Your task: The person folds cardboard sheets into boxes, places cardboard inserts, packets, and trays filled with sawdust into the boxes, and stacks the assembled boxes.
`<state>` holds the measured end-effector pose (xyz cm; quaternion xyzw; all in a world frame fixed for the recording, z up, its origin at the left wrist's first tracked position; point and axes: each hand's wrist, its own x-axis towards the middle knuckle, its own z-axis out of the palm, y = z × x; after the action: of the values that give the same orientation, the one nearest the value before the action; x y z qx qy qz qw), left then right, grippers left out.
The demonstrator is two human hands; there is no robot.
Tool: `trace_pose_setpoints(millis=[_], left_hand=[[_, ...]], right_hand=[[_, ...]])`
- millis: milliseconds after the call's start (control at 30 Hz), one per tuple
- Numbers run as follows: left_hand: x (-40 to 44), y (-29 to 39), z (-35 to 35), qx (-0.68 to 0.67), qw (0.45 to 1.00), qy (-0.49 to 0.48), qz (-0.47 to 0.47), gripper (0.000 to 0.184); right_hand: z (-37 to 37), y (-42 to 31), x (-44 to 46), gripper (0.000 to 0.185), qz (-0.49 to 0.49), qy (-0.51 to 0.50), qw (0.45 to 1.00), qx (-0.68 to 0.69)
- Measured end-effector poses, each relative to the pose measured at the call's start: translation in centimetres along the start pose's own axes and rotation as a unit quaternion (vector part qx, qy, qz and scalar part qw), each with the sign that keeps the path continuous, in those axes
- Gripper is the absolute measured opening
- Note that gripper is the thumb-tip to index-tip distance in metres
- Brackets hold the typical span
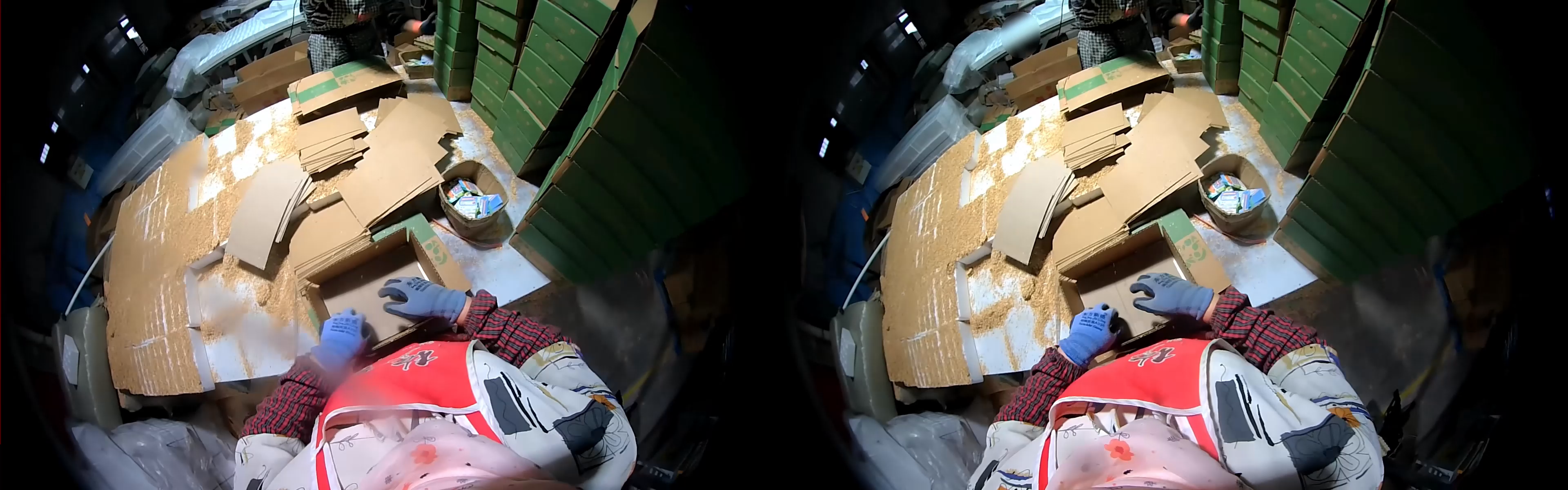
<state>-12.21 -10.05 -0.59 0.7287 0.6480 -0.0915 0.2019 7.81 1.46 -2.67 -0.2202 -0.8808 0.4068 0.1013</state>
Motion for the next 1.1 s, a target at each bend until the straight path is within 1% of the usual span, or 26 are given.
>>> trace_pose_setpoints(millis=[33,67,100,167,200,233,300,333,400,433,500,567,600,633,700,767,800,833,867,900,933,967,1000,1033,1067,1100], left_hand=[[1.1,-1.0,1.7,0.038,0.998,-0.033,-0.028,0.029],[1.7,-0.9,2.0,0.011,0.999,0.009,-0.049,0.03],[1.9,-0.8,1.9,0.004,0.999,0.005,-0.043,0.03],[0.5,-0.5,-1.0,-0.155,0.987,0.017,0.048,0.029],[-0.6,-0.3,-2.1,-0.199,0.963,0.171,0.056,0.029],[-1.4,-0.4,-2.9,-0.242,0.913,0.321,0.066,0.028],[-2.9,-2.8,-2.8,-0.308,0.819,0.483,0.021,0.033],[-2.5,-5.2,-0.2,-0.454,0.78,0.43,-0.038,0.038],[-1.1,-8.1,4.5,-0.699,0.625,0.316,-0.148,0.044],[0.1,-7.8,6.5,-0.766,0.572,0.252,-0.148,0.044],[2.7,-6.6,9.6,-0.831,0.512,0.177,-0.13,0.044],[3.7,-6.1,10.9,-0.839,0.51,0.145,-0.126,0.045],[3.9,-6.1,10.9,-0.836,0.517,0.133,-0.125,0.045],[4.1,-6.3,10.4,-0.831,0.528,0.125,-0.125,0.045],[4.1,-6.6,9.0,-0.816,0.552,0.113,-0.132,0.045],[3.4,-6.1,6.3,-0.772,0.609,0.12,-0.138,0.046],[2.8,-5.4,4.0,-0.727,0.662,0.129,-0.126,0.047],[2.3,-4.2,0.7,-0.664,0.728,0.145,-0.09,0.047],[1.8,-2.7,-3.2,-0.587,0.795,0.152,0.009,0.053],[3.1,-2.3,-5.7,-0.588,0.782,0.188,0.08,0.055],[4.4,-2.0,-8.1,-0.587,0.764,0.22,0.152,0.058],[4.4,0.8,-12.8,-0.69,0.655,0.208,0.225,0.056],[4.4,3.6,-17.4,-0.774,0.531,0.178,0.296,0.054],[4.9,5.4,-21.3,-0.776,0.489,0.11,0.382,0.052],[5.4,7.2,-25.2,-0.77,0.445,0.031,0.457,0.052],[6.3,9.5,-28.0,-0.74,0.404,0.017,0.538,0.052]], right_hand=[[-1.5,-1.7,-0.2,0.04,0.016,0.065,0.996,0.061],[-3.4,-3.6,-0.8,0.037,0.014,0.146,0.983,0.113],[-4.8,-4.6,-1.2,0.035,0.009,0.23,0.959,0.164],[-5.4,-0.8,-1.4,0.032,0.025,0.362,0.899,0.244],[-5.8,2.4,-1.4,0.033,0.018,0.414,0.884,0.216],[-5.9,5.2,-1.7,0.031,0.045,0.403,0.841,0.358],[-4.9,12.2,-3.2,0.034,0.174,0.238,0.801,0.522],[-4.0,12.5,-3.6,0.034,0.169,0.254,0.8,0.516],[-0.4,11.7,-3.5,0.054,0.144,0.207,0.895,0.367],[1.1,11.3,-3.1,0.066,0.137,0.181,0.931,0.286],[3.0,10.8,-1.5,0.089,0.228,0.147,0.939,0.21],[2.6,6.6,-1.2,0.099,0.318,0.14,0.935,0.077],[2.5,6.5,-1.0,0.102,0.332,0.125,0.931,0.079],[3.2,7.3,-0.9,0.103,0.288,0.148,0.937,0.132],[6.3,11.6,0.9,0.099,0.15,0.19,0.957,0.161],[3.3,6.6,-0.2,0.093,0.051,0.198,0.963,0.174],[0.4,2.8,-1.6,0.087,0.055,0.22,0.958,0.173],[-0.4,2.9,-1.9,0.086,0.023,0.272,0.932,0.237],[-3.6,0.2,-3.5,0.083,0.056,0.304,0.915,0.259],[-8.3,-3.7,-5.7,0.084,0.088,0.334,0.895,0.281],[-11.8,-5.3,-7.1,0.081,0.045,0.376,0.862,0.337],[-16.2,-6.9,-9.5,0.079,-0.001,0.423,0.868,0.261],[-20.8,-12.8,-12.2,0.077,-0.003,0.466,0.865,0.187],[-23.6,-14.6,-13.8,0.071,-0.072,0.539,0.818,0.187],[-26.9,-19.4,-16.4,0.065,0.019,0.594,0.804,-0.035],[-30.2,-20.2,-18.7,0.061,-0.024,0.599,0.798,-0.064]])
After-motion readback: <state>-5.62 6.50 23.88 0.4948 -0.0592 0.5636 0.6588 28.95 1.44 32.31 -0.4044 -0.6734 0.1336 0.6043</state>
